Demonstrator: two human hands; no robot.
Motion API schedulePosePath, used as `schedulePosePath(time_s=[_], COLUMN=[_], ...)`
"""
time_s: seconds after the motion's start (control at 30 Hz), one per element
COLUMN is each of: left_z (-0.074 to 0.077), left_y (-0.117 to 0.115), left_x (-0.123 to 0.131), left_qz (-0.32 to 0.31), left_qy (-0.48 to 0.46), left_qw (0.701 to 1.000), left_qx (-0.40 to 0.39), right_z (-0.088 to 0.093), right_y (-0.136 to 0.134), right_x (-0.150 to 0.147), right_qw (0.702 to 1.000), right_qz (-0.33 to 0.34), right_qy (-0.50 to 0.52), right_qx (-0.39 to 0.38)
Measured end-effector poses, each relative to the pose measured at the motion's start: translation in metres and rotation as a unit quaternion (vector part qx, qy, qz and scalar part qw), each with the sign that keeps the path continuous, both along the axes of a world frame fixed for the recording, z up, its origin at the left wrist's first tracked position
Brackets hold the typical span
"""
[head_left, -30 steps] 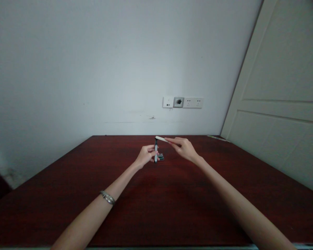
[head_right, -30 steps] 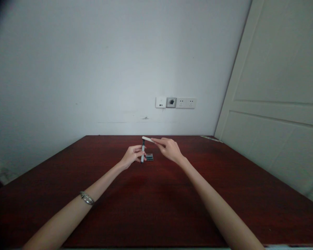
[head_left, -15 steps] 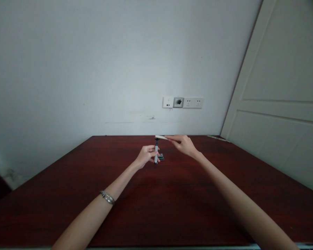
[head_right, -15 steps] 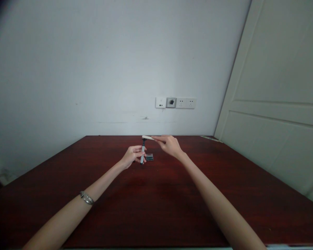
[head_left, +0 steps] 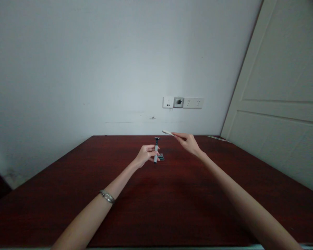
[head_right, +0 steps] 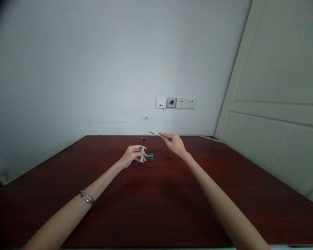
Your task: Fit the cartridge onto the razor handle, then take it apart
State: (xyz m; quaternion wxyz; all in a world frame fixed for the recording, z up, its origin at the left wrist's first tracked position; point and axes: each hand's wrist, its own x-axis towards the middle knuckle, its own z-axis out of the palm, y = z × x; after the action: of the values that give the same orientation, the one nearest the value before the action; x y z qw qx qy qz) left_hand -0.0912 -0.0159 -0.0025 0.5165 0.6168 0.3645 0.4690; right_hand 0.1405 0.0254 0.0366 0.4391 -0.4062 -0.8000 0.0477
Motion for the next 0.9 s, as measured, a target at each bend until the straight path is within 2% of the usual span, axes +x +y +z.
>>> schedulePosePath(time_s=[0.13,0.27,0.43,0.57,0.63,0.8,0.9], left_z=[0.0,-0.004,-0.01,-0.011,-0.01,-0.009,-0.011], left_y=[0.002,0.009,0.017,0.018,0.016,0.012,0.012], left_x=[0.001,0.0,0.0,0.0,-0.001,-0.001,0.0], left_qz=[0.034,0.071,0.078,0.073,0.07,0.066,0.081], left_qy=[0.016,0.023,0.014,0.018,0.021,0.03,0.013], left_qw=[0.998,0.992,0.988,0.987,0.987,0.989,0.991], left_qx=[0.049,0.105,0.136,0.142,0.143,0.132,0.108], right_z=[0.005,0.003,-0.015,-0.022,-0.026,-0.049,-0.052], right_y=[-0.012,-0.035,-0.053,-0.061,-0.065,-0.076,-0.076], right_x=[-0.003,-0.014,-0.029,-0.044,-0.052,-0.068,-0.068], right_qw=[0.995,0.978,0.916,0.866,0.851,0.839,0.826], right_qz=[0.078,0.118,0.167,0.223,0.244,0.231,0.236], right_qy=[0.049,0.129,0.256,0.318,0.325,0.326,0.346], right_qx=[-0.048,-0.116,-0.262,-0.314,-0.333,-0.368,-0.377])
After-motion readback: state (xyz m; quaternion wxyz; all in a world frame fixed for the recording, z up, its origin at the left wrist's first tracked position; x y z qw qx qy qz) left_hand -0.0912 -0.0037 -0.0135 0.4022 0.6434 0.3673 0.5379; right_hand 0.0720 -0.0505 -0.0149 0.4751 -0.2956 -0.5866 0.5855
